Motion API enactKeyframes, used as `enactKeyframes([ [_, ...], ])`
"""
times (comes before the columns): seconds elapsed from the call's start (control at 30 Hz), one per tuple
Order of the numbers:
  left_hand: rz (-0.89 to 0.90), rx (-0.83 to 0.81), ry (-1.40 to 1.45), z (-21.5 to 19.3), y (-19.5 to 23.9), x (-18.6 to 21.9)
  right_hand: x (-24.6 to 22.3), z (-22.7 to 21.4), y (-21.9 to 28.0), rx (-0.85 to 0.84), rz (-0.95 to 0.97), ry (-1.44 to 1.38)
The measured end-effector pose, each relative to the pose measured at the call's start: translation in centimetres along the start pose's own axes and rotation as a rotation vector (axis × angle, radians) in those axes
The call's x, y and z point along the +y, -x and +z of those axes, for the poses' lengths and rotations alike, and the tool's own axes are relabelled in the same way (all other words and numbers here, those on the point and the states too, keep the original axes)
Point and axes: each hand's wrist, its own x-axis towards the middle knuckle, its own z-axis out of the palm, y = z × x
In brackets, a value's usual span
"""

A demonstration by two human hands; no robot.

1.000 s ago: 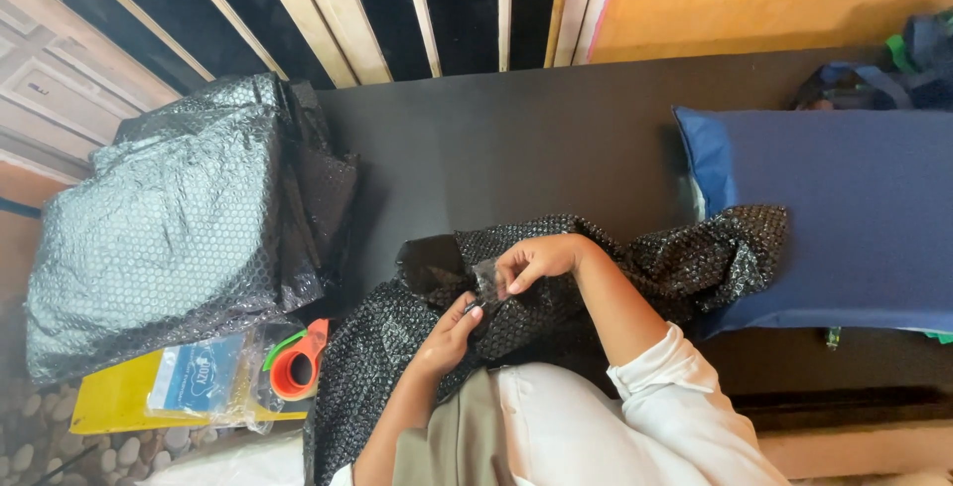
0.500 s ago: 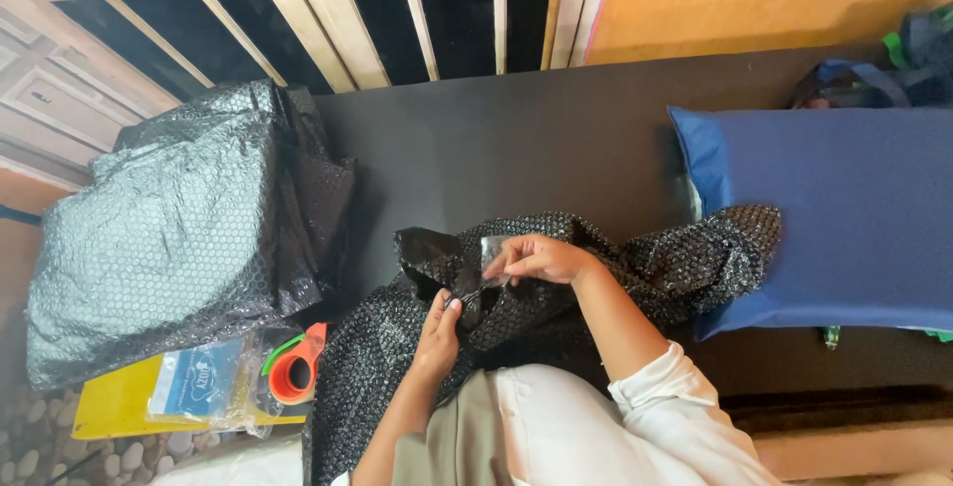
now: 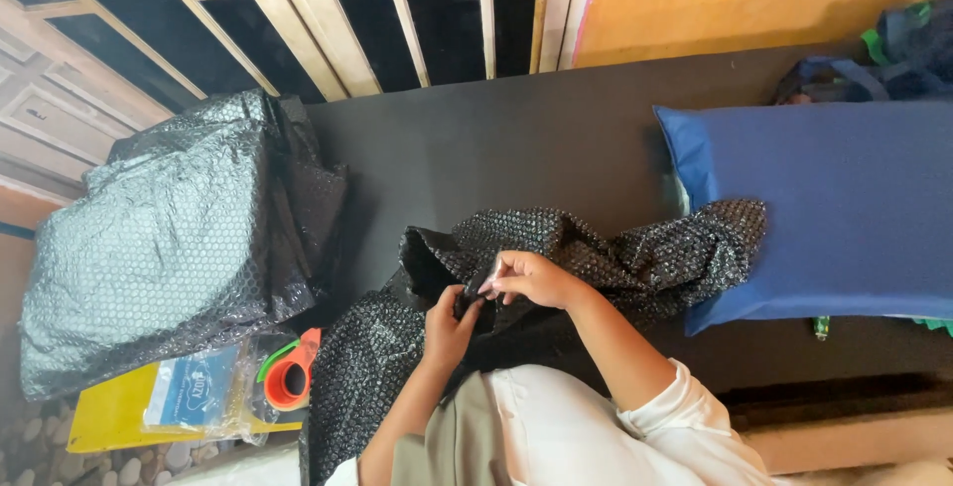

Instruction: The person wraps a blue tote bag in black bubble wrap on a table. They unfold the bubble wrap, place the bag on it, fold the wrap around the bag, and smooth the surface. The clip ends as the person reaches for tape.

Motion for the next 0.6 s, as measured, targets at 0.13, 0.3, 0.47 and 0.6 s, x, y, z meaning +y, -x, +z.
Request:
enactKeyframes([
  [0.13, 0.018, 0.040, -0.172, 0.5, -1.1, -1.4, -3.1, 0.5, 2.5, 0.033, -0.119, -0.238],
  [0.3, -0.218, 0.193, 0.055, -2.1, -4.3, 0.5, -5.9, -1.3, 5.2, 0.106, -0.336, -0.024],
  [0.47, 0.200, 0.315, -0.113, -6.3, -1.9, 6.9, -1.3, -1.5, 6.3, 0.242, -0.208, -0.120],
  [0.6, 0.391, 0.080, 0.116, -4.6, 1.7, 10.6, 4.2, -0.4, 6.1, 0.315, -0.106, -0.286],
])
